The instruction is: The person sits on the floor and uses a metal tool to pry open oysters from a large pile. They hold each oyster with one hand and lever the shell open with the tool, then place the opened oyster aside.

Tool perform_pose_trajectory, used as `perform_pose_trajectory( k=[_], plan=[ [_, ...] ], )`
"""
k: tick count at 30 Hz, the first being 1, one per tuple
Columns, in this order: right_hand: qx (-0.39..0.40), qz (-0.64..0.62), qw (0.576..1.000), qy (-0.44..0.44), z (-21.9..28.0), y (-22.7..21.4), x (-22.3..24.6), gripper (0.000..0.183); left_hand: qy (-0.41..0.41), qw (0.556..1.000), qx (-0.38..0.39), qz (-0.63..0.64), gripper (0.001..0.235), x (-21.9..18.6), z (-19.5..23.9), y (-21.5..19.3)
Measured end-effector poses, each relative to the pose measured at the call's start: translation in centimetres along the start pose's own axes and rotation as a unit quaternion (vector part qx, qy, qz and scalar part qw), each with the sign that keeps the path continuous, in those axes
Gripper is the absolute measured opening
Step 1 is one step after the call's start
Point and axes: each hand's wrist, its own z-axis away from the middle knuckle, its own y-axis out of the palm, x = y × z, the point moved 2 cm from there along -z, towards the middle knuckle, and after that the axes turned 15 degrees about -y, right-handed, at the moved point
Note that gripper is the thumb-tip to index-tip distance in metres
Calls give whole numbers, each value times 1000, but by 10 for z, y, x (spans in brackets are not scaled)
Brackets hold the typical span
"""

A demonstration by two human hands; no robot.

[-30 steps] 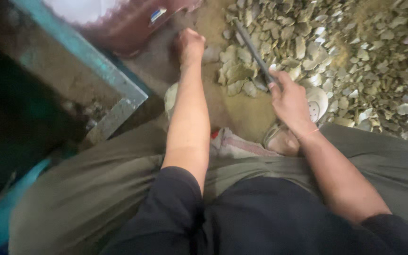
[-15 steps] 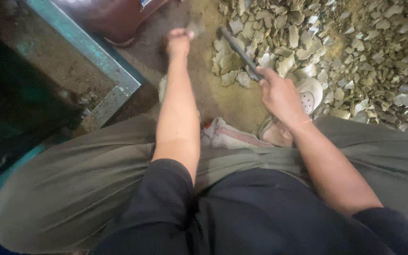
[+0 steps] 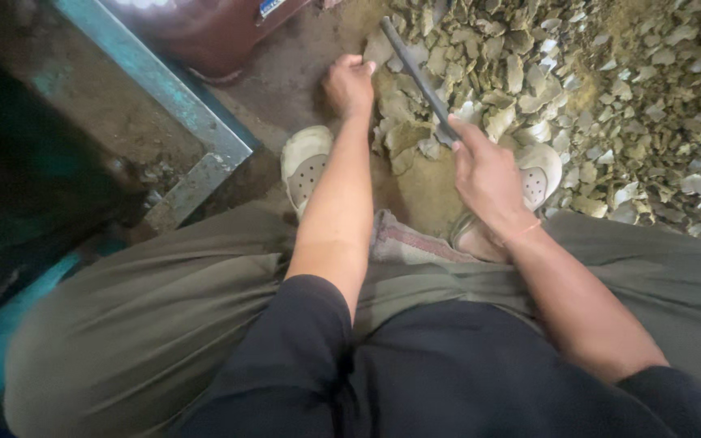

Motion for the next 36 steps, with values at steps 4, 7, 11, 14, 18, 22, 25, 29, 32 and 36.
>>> perform_pose_trajectory(
  k=[4, 7, 11, 14, 18, 22, 25, 29, 32, 36],
  plan=[
    [47, 60, 997, 6, 2, 14, -18, 31, 29, 1000, -8, -6, 26, 12, -9, 10],
    [-51, 23, 994, -95, 1, 11, -17, 32, 81, 996, -18, 13, 26, 19, -24, 19],
    [2, 32, 998, -60, 3, 22, -10, 31, 122, 991, 45, 25, 23, 39, -38, 18],
    [12, 54, 998, -23, -5, 13, -15, 31, 103, 993, 38, 37, 23, 26, -42, 30],
    [11, 57, 998, -37, 6, 19, -13, 30, 101, 994, 5, 48, 21, 29, -32, 31],
    [-13, 45, 997, -65, 4, 21, -15, 32, 42, 998, 20, 32, 24, 22, -34, 28],
    [0, 66, 996, -54, 14, 20, -20, 35, 69, 996, 23, 48, 22, 42, -25, 30],
    [24, 86, 995, -41, 15, 13, -26, 30, 72, 996, 31, 44, 23, 39, -29, 45],
    [4, 64, 996, -55, 17, 25, -14, 29, 56, 998, 7, -7, 20, 45, -38, 34],
    [4, 65, 995, -72, 17, 18, -15, 29, 82, 996, -7, 21, 19, 34, -31, 46]
  ],
)
